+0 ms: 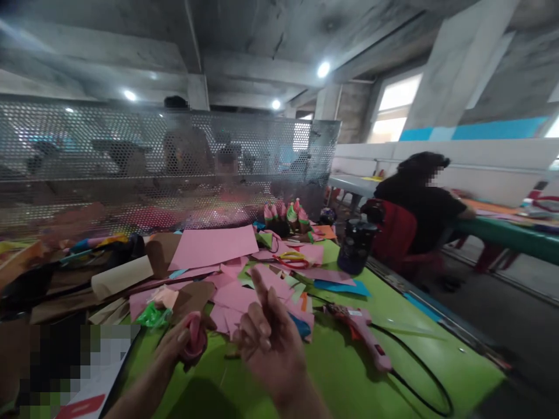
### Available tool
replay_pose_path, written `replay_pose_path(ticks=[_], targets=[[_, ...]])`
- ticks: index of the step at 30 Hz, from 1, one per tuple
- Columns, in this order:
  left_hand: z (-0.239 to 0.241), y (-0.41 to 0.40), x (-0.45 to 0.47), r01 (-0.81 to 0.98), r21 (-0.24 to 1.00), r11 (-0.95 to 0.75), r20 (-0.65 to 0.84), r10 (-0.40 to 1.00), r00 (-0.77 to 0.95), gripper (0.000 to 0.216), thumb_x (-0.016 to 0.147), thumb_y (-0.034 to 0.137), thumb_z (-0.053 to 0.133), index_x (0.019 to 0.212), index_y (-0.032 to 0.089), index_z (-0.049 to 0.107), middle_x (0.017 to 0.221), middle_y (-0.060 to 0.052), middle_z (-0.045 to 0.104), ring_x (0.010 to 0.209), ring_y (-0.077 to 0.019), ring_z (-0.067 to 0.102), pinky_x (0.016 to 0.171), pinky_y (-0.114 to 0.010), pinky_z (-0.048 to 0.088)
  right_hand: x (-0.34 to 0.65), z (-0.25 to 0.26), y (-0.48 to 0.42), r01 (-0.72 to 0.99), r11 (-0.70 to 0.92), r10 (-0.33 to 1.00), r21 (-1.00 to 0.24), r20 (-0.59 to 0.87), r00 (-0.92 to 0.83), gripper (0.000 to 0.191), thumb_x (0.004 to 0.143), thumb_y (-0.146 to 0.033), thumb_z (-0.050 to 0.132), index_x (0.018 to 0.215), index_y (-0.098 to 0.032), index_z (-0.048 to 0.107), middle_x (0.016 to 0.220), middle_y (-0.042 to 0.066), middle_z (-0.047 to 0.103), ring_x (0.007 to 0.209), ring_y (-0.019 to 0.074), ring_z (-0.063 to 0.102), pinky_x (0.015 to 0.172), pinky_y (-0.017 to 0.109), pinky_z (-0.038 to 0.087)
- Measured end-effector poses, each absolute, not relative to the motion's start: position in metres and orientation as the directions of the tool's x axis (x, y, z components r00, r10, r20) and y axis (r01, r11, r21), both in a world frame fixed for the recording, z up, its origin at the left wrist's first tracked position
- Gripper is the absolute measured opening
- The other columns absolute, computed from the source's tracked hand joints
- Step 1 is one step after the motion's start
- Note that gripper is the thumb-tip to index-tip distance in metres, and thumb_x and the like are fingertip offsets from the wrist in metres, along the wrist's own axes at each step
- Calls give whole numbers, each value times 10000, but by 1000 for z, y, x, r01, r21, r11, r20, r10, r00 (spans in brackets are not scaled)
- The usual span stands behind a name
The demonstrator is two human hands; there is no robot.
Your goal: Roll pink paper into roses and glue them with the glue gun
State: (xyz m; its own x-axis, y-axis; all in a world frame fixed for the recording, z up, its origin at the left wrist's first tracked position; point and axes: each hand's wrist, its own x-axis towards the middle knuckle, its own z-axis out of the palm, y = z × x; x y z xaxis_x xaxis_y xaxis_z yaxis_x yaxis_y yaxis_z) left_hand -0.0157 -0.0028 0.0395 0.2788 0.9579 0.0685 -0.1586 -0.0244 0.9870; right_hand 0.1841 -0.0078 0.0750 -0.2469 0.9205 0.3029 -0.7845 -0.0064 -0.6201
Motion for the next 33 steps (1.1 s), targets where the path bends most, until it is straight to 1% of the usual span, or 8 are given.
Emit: replay_pose_path(ticks=[3, 5, 8, 11, 15, 21, 27, 33], targets=[[45, -17, -9, -10, 985, -172, 167, 938, 304, 624, 803, 647, 594, 1292, 259, 610, 834, -32, 611, 739, -192, 517, 652, -279, 404, 169, 68, -34, -916, 3, 944, -401, 304, -130, 322, 1023, -355, 464, 1324, -292, 560, 485, -133, 182, 422, 87, 24, 459, 177, 269], [49, -24, -6, 110, 959, -262, 200, 897, 394, 705, 840, 638, 543, 1443, 281, 464, 783, -2, 555, 701, -177, 467, 643, -270, 361, 159, 65, -46, -976, 1, 963, -220, 261, -58, 336, 1048, -294, 442, 1377, -313, 511, 481, -141, 236, 416, 83, 41, 445, 152, 256], [52, -27, -5, 238, 904, -356, 196, 838, 509, 746, 876, 619, 488, 1521, 278, 333, 694, 32, 460, 636, -166, 394, 611, -267, 290, 151, 59, -55, -1000, -12, 961, 6, 278, -10, 414, 1037, -187, 474, 1420, -342, 462, 480, -142, 350, 391, 66, 127, 429, 124, 256], [49, -27, -5, 250, 877, -411, 223, 808, 545, 714, 893, 612, 452, 1517, 280, 348, 699, 23, 466, 649, -180, 417, 623, -279, 289, 148, 52, -58, -992, -18, 960, 126, 278, 18, 483, 1018, -105, 481, 1433, -351, 452, 465, -137, 408, 366, 54, 230, 414, 111, 278], [45, -25, -4, 196, 888, -417, 251, 795, 552, 735, 877, 619, 471, 1517, 278, 351, 666, 27, 437, 617, -176, 390, 598, -279, 285, 150, 49, -59, -987, -14, 977, 158, 213, 20, 460, 1033, -118, 444, 1437, -337, 452, 449, -132, 420, 365, 52, 325, 414, 106, 315], [58, -31, -5, -12, 989, -150, 140, 885, 444, 746, 845, 644, 534, 1486, 283, 411, 787, 5, 535, 642, -148, 402, 613, -260, 351, 152, 50, -58, -985, -84, 973, 148, 223, -50, 439, 1036, -172, 468, 1452, -310, 435, 443, -140, 379, 373, 45, 331, 408, 116, 287], [53, -24, -12, -118, 989, -90, 127, 923, 364, 696, 841, 606, 581, 1433, 249, 504, 670, 6, 521, 622, -157, 418, 597, -269, 372, 155, 49, -55, -986, -103, 975, 131, 209, -74, 389, 1057, -255, 420, 1443, -285, 451, 456, -140, 326, 386, 50, 309, 414, 130, 274], [42, -16, -12, -183, 983, -22, 83, 939, 333, 741, 841, 633, 554, 1450, 219, 472, 618, 19, 508, 537, -127, 433, 479, -223, 318, 156, 53, -57, -988, -100, 976, 116, 205, -74, 376, 1069, -279, 378, 1437, -279, 458, 468, -139, 292, 398, 56, 304, 425, 144, 273]])
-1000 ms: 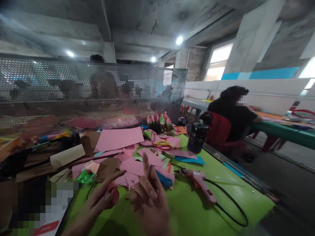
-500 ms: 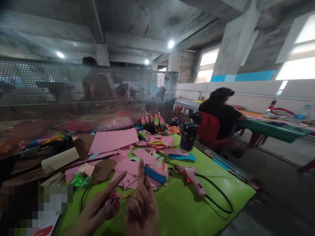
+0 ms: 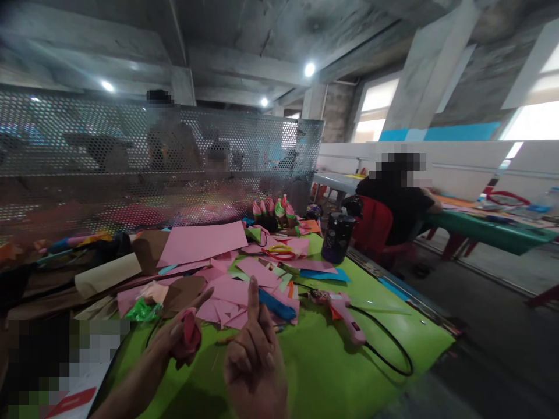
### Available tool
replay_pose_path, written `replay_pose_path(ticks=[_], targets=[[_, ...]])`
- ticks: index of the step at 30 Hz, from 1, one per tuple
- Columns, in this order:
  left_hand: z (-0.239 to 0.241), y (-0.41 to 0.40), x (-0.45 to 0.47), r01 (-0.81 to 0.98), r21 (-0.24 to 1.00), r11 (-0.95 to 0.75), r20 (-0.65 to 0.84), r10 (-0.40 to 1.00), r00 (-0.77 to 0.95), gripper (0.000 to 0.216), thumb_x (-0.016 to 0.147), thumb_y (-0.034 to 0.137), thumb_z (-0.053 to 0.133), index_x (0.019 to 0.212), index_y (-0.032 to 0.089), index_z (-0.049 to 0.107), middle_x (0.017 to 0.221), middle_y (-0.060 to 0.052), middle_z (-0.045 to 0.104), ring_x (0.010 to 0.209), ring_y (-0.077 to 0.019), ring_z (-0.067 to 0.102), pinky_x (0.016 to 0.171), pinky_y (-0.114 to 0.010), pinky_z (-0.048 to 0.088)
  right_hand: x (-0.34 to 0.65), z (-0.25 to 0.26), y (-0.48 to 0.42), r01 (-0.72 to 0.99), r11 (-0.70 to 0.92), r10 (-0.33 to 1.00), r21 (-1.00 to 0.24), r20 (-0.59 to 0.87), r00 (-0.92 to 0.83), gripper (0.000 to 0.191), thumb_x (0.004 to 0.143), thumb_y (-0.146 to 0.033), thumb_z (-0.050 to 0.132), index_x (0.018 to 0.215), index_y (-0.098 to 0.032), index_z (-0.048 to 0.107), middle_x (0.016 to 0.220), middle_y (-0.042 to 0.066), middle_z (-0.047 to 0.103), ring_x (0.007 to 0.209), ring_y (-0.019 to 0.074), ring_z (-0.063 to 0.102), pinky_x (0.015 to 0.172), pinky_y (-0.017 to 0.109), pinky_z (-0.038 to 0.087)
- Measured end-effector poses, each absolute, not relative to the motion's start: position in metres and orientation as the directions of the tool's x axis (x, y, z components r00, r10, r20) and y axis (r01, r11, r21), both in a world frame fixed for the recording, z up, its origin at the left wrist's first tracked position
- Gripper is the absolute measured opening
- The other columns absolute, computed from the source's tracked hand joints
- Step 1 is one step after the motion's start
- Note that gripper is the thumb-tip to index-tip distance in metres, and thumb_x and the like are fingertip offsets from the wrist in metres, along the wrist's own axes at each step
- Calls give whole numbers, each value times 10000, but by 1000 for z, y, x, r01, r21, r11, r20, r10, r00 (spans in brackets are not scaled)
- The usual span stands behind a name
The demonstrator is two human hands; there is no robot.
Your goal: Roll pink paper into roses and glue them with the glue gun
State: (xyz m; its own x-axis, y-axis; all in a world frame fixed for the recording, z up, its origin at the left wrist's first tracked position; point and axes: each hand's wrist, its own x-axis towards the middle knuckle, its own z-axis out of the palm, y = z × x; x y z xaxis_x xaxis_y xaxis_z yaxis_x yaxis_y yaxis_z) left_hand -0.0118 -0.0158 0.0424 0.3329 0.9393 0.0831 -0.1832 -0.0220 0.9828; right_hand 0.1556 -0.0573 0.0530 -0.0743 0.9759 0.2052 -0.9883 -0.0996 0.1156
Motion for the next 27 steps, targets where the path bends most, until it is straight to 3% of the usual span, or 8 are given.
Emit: replay_pose_path(ticks=[10, 18, 22, 27], targets=[[26, -3, -16, -242, 970, 25, 68, 927, 368, 696, 836, 568, 608, 1436, 237, 487, 559, 27, 568, 463, -123, 477, 461, -234, 418, 158, 52, -54, -988, -12, 987, 153, 162, 13, 415, 1063, -142, 370, 1455, -264, 422, 476, -138, 328, 402, 60, 372, 437, 145, 313], [32, -1, -15, -221, 975, 24, 62, 926, 373, 727, 800, 553, 661, 1432, 235, 494, 537, 25, 601, 461, -135, 491, 453, -235, 437, 169, 48, -54, -977, 35, 986, 211, 154, 68, 661, 952, 98, 445, 1456, -329, 417, 467, -144, 398, 381, 45, 402, 407, 104, 324], [32, 2, -16, -177, 984, 25, 40, 933, 356, 712, 795, 548, 663, 1420, 241, 513, 506, 28, 581, 474, -150, 497, 464, -248, 438, 171, 46, -52, -986, 88, 971, 138, 209, 116, 705, 940, 98, 465, 1458, -377, 407, 494, -135, 441, 385, 32, 377, 424, 101, 323], [28, 5, -16, -127, 990, 67, -17, 933, 360, 710, 788, 560, 653, 1412, 245, 529, 501, 17, 581, 464, -161, 490, 447, -259, 419, 172, 46, -53, -988, 156, 949, -17, 279, 145, 721, 939, 76, 476, 1457, -418, 390, 512, -130, 391, 391, 45, 251, 443, 143, 282]])
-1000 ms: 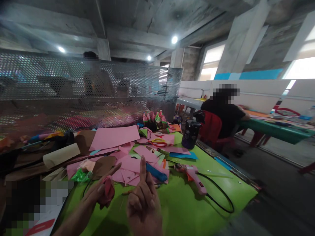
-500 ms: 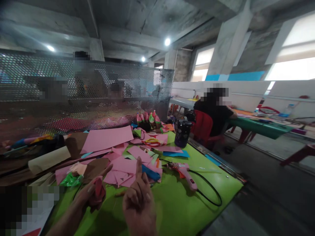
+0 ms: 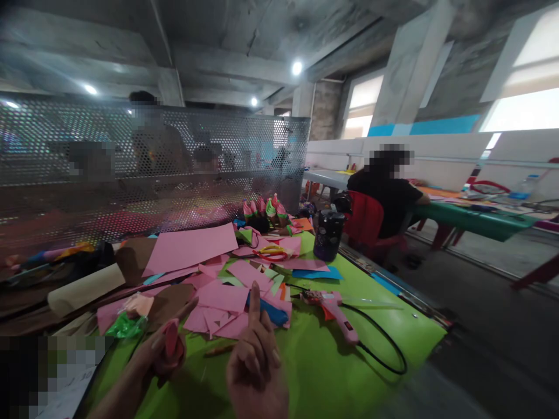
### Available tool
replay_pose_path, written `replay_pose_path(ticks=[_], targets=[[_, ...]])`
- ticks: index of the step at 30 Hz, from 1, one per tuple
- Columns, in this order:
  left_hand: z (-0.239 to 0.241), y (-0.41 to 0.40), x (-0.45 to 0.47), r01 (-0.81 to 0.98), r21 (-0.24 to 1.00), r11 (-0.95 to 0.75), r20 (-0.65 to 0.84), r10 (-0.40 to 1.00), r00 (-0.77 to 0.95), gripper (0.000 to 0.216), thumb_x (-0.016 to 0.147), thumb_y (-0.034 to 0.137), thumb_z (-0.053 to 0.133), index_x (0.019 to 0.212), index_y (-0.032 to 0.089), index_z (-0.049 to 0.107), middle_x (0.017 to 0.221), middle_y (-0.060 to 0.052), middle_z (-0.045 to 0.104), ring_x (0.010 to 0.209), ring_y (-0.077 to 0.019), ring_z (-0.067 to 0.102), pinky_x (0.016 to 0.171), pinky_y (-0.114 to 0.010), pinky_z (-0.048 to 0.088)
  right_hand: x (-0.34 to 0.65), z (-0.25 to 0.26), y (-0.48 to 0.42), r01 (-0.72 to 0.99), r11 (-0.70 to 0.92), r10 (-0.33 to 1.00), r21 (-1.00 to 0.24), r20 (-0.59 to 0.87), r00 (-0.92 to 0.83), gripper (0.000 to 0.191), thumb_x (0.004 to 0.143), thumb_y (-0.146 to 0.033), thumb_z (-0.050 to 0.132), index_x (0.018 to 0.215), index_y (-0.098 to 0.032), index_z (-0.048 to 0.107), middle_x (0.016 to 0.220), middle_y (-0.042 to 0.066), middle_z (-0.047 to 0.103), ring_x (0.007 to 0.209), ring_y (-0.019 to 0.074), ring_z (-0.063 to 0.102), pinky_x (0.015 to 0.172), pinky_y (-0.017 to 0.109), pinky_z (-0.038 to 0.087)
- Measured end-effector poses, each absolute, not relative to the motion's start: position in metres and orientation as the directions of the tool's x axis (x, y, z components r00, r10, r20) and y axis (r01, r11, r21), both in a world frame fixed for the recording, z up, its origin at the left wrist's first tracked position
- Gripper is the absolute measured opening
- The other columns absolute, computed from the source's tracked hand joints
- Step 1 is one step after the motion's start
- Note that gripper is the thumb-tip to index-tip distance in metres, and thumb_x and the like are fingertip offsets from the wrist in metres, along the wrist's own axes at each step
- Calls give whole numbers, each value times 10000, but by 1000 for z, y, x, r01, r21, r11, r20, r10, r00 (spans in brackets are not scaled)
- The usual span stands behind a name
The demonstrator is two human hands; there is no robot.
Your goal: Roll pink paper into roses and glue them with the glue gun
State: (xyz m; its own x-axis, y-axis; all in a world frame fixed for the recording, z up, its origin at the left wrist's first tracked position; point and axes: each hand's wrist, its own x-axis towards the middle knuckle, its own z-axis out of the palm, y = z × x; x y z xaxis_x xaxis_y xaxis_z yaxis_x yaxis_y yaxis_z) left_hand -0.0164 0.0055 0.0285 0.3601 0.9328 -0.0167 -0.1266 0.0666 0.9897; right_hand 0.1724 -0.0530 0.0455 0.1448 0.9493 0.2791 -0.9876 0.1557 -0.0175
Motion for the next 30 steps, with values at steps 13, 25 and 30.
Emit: replay_pose_path(ticks=[13, 25, 30], targets=[[34, -8, -15, -224, 975, 13, 38, 975, 220, 569, 808, 587, 638, 1246, 226, 676, 536, -3, 584, 503, -159, 496, 454, -244, 380, 169, 46, -55, -992, 107, 982, -74, 164, 94, 619, 963, 39, 483, 1424, -374, 453, 503, -127, 352, 389, 51, 262, 410, 99, 262], [38, -13, -14, -177, 983, 42, -3, 976, 216, 671, 844, 624, 551, 1370, 205, 553, 546, 34, 551, 477, -122, 437, 438, -212, 334, 254, 52, -60, -608, 104, 978, -787, -30, 207, 428, 811, -300, 746, 1208, -159, 671, 618, -6, 618, 473, 74, 360, 457, 194, 266], [43, -13, -10, -184, 979, 85, -44, 976, 215, 682, 841, 620, 559, 1384, 208, 537, 547, 35, 550, 465, -111, 440, 444, -202, 337, 253, 63, -65, -532, -19, 998, -846, -45, 35, 393, 797, -307, 743, 1169, -187, 698, 776, 29, 683, 450, 31, 266, 457, 190, 244]])
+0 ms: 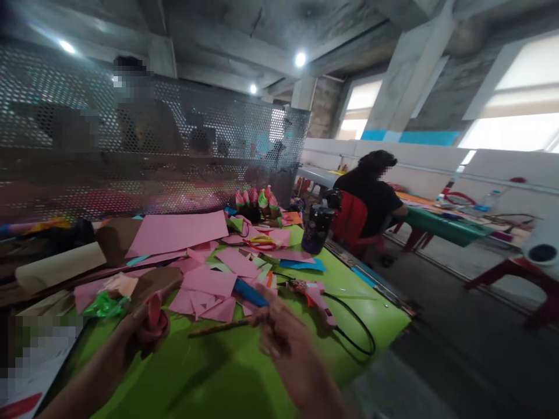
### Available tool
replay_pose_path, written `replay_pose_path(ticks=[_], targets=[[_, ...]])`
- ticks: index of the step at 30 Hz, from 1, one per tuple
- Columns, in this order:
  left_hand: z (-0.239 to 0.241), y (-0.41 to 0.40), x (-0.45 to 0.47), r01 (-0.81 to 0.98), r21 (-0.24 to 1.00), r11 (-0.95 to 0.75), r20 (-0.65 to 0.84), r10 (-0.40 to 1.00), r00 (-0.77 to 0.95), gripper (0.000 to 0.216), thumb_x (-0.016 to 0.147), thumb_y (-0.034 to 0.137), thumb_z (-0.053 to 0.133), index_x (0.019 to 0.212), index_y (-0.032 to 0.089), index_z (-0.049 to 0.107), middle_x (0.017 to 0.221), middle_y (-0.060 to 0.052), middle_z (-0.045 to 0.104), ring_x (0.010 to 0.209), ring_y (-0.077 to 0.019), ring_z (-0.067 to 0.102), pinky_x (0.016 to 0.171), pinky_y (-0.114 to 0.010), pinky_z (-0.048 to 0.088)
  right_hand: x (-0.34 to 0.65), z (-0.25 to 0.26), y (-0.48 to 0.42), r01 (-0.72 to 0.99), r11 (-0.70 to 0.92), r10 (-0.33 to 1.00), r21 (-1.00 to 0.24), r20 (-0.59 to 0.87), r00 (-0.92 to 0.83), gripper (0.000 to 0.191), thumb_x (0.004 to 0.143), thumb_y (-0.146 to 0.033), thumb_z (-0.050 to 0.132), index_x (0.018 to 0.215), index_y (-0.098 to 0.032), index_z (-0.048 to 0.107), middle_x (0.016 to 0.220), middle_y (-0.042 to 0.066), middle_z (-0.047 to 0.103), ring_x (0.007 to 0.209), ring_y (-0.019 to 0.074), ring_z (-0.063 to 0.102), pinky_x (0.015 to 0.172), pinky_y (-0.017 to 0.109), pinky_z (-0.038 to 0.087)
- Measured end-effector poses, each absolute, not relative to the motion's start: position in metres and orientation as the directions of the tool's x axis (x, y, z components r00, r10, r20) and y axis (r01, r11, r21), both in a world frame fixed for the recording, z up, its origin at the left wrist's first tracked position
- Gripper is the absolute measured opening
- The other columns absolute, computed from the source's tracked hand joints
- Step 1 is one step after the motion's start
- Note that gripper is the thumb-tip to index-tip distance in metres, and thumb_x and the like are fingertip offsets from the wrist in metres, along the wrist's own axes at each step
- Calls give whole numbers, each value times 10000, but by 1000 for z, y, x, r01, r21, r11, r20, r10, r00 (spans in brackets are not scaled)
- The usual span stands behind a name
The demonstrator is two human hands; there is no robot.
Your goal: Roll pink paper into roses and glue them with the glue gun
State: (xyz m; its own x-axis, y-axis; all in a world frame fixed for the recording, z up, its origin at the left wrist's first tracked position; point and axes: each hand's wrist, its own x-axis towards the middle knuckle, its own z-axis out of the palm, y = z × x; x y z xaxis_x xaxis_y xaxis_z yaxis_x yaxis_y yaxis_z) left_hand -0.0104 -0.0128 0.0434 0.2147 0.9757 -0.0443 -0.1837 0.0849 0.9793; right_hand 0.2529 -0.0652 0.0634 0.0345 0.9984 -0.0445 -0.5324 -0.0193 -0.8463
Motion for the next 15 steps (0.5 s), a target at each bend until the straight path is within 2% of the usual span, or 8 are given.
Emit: replay_pose_path(ticks=[1, 3, 5, 7, 9, 12, 15], targets=[[44, -12, -10, -212, 974, 85, -41, 979, 201, 670, 844, 615, 559, 1377, 210, 545, 557, 34, 553, 463, -106, 439, 446, -200, 335, 242, 70, -63, -455, -13, 999, -891, 5, -38, 388, 813, -323, 732, 1175, -187, 698, 796, 38, 688, 457, 34, 282, 451, 191, 228], [45, -10, -9, -281, 957, 70, -21, 985, 174, 634, 858, 587, 558, 1359, 200, 564, 564, 31, 552, 462, -102, 438, 447, -198, 327, 216, 86, -53, -260, 33, 983, -965, 79, -168, 282, 823, -331, 727, 1052, -168, 750, 791, 38, 683, 490, 44, 350, 452, 190, 236], [44, -6, -11, -325, 943, 67, -9, 984, 178, 661, 857, 601, 554, 1360, 172, 561, 554, 19, 563, 456, -105, 436, 432, -196, 312, 193, 100, -38, -114, 108, 951, -988, 136, -277, 173, 806, -298, 738, 928, -180, 771, 794, 27, 675, 583, 83, 467, 510, 199, 331], [41, 0, -15, -342, 936, 82, -13, 980, 199, 690, 854, 615, 554, 1384, 172, 536, 554, 12, 579, 451, -106, 446, 419, -193, 310, 175, 108, -19, 42, 252, 915, -967, 224, -336, 85, 778, -224, 751, 855, -197, 774, 777, 10, 667, 656, 116, 528, 578, 228, 397], [36, 5, -18, -358, 930, 84, -6, 977, 215, 676, 856, 603, 559, 1382, 178, 539, 616, -9, 629, 454, -108, 468, 415, -198, 332, 165, 109, -3, 173, 398, 868, -901, 309, -388, 113, 764, -146, 745, 848, -215, 778, 777, 2, 677, 687, 132, 557, 619, 248, 419], [27, 14, -17, -360, 930, 77, 12, 971, 238, 652, 852, 594, 561, 1350, 174, 578, 702, -38, 688, 475, -126, 519, 438, -224, 390, 159, 100, 11, 247, 524, 800, -815, 371, -471, 200, 777, -96, 722, 888, -249, 787, 797, 0, 697, 695, 144, 588, 626, 255, 427], [18, 21, -13, -344, 939, 14, 45, 986, 162, 649, 787, 581, 651, 1271, 148, 651, 894, -90, 738, 727, -201, 644, 606, -272, 495, 158, 90, 14, 255, 558, 770, -790, 378, -514, 238, 805, -72, 684, 900, -259, 795, 786, 6, 694, 702, 153, 612, 636, 260, 440]])
